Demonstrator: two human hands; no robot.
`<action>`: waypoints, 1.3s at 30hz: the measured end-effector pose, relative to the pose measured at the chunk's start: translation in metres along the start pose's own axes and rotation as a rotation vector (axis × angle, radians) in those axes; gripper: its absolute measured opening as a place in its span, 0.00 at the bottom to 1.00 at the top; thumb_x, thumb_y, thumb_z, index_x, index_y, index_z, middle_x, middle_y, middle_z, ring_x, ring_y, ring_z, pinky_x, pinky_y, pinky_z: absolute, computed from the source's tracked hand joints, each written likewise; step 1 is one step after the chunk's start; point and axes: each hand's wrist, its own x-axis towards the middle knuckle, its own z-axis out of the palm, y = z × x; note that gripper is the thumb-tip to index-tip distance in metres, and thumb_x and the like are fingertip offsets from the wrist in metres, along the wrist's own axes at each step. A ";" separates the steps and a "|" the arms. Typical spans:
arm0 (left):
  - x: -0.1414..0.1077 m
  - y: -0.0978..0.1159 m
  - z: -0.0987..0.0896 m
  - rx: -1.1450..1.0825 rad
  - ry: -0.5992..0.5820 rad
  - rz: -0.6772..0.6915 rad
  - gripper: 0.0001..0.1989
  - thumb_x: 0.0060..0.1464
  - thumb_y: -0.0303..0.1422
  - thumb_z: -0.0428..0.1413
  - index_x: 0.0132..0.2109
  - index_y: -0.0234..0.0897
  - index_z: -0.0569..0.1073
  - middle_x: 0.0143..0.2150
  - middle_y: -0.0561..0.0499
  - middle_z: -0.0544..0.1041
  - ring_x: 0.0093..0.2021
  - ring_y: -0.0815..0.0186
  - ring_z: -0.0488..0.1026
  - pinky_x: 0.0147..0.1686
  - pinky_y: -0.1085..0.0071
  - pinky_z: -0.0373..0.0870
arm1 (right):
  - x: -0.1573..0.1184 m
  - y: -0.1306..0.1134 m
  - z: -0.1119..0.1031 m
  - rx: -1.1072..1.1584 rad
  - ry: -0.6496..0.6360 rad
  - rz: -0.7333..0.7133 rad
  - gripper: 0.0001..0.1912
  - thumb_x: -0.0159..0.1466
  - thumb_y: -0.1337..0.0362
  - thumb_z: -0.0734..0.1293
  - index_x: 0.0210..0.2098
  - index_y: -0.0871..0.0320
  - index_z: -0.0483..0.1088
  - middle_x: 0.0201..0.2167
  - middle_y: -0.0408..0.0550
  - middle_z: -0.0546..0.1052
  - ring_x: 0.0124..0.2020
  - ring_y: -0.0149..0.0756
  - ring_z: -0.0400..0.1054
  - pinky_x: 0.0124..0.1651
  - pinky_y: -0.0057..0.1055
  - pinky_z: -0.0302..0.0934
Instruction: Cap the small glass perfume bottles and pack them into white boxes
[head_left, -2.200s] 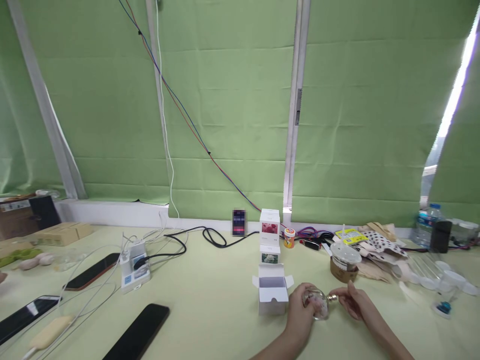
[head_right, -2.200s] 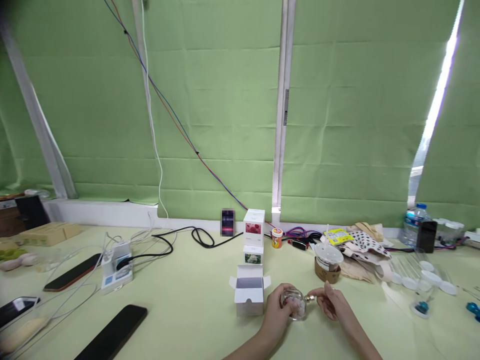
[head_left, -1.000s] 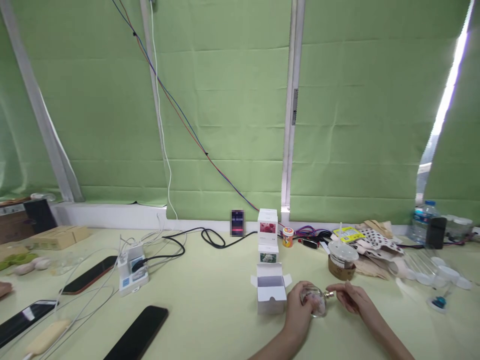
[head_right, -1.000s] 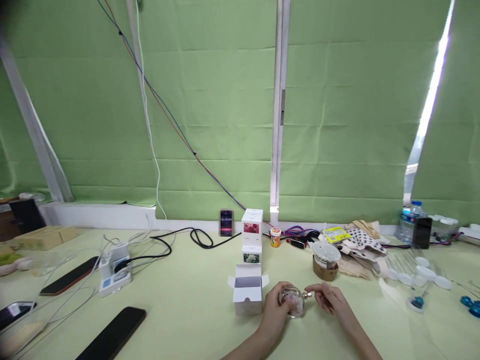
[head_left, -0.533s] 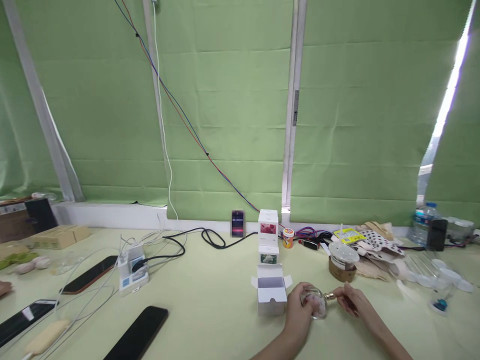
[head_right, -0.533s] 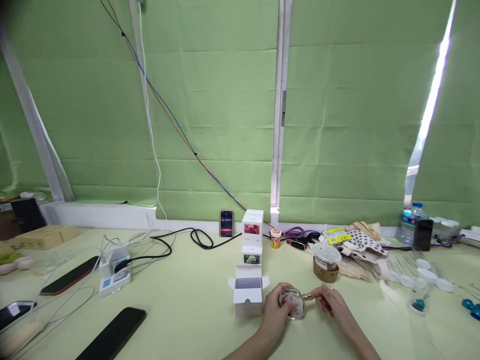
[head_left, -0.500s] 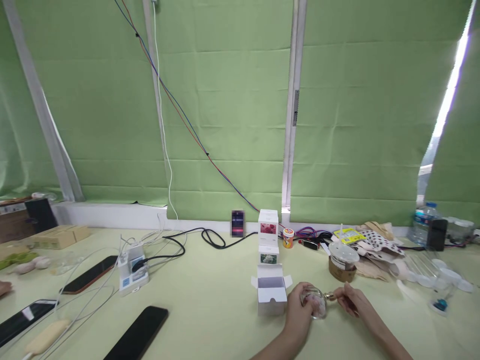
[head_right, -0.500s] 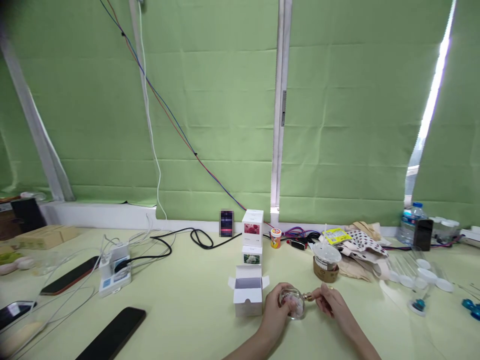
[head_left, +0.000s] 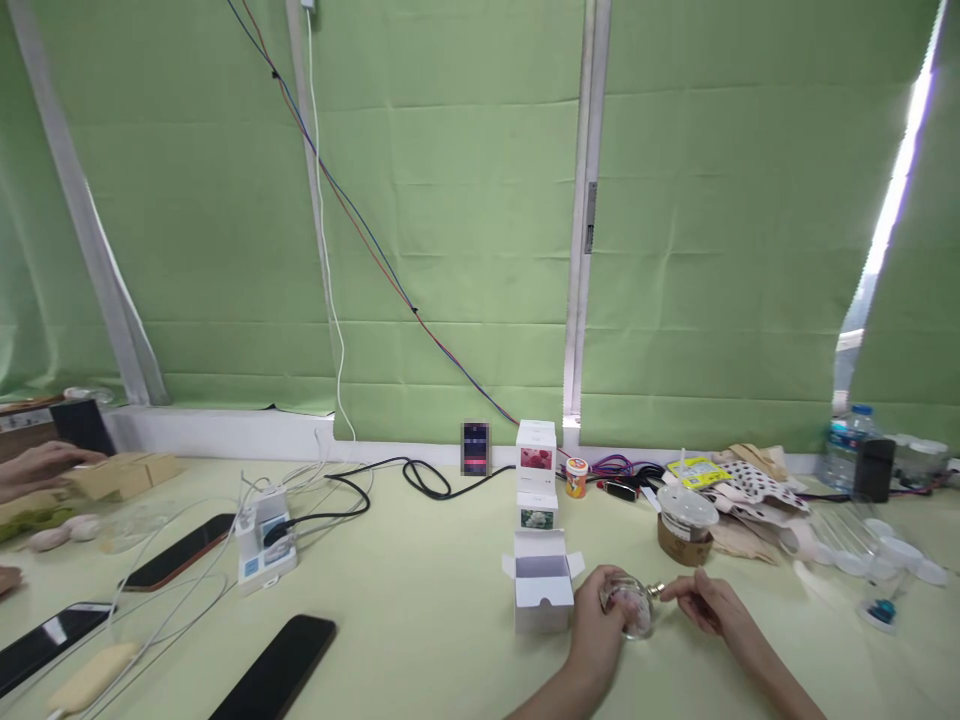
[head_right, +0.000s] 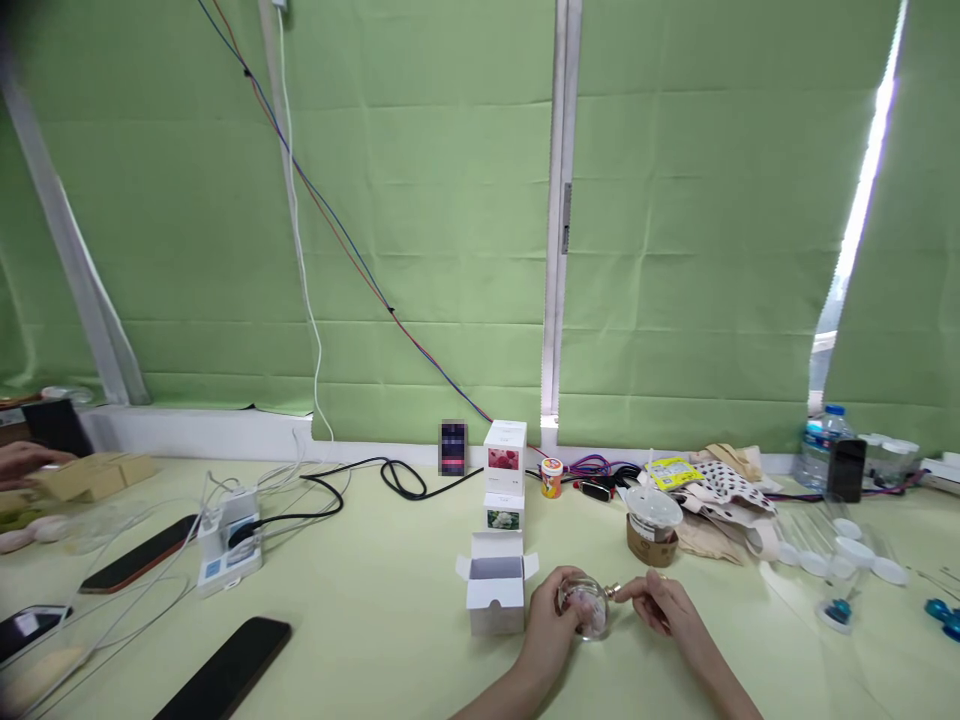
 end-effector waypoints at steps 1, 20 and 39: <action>0.000 0.001 0.000 0.005 0.002 0.003 0.15 0.36 0.21 0.55 0.36 0.35 0.75 0.35 0.48 0.77 0.40 0.59 0.71 0.42 0.69 0.65 | 0.000 0.000 0.000 0.002 -0.003 0.002 0.42 0.54 0.31 0.51 0.27 0.63 0.77 0.11 0.38 0.55 0.14 0.26 0.46 0.21 0.27 0.38; 0.002 -0.006 -0.002 0.019 -0.031 0.009 0.15 0.38 0.24 0.58 0.38 0.34 0.75 0.37 0.46 0.77 0.42 0.57 0.71 0.42 0.68 0.65 | 0.003 0.007 -0.002 -0.004 0.092 0.023 0.37 0.59 0.36 0.51 0.35 0.63 0.74 0.15 0.38 0.59 0.15 0.27 0.48 0.21 0.27 0.40; 0.000 -0.004 -0.002 -0.062 -0.030 -0.024 0.13 0.39 0.31 0.63 0.36 0.35 0.74 0.36 0.47 0.77 0.41 0.58 0.71 0.44 0.67 0.65 | -0.004 0.013 -0.056 -0.862 0.312 0.184 0.19 0.56 0.48 0.60 0.16 0.53 0.64 0.17 0.46 0.74 0.22 0.41 0.68 0.25 0.30 0.54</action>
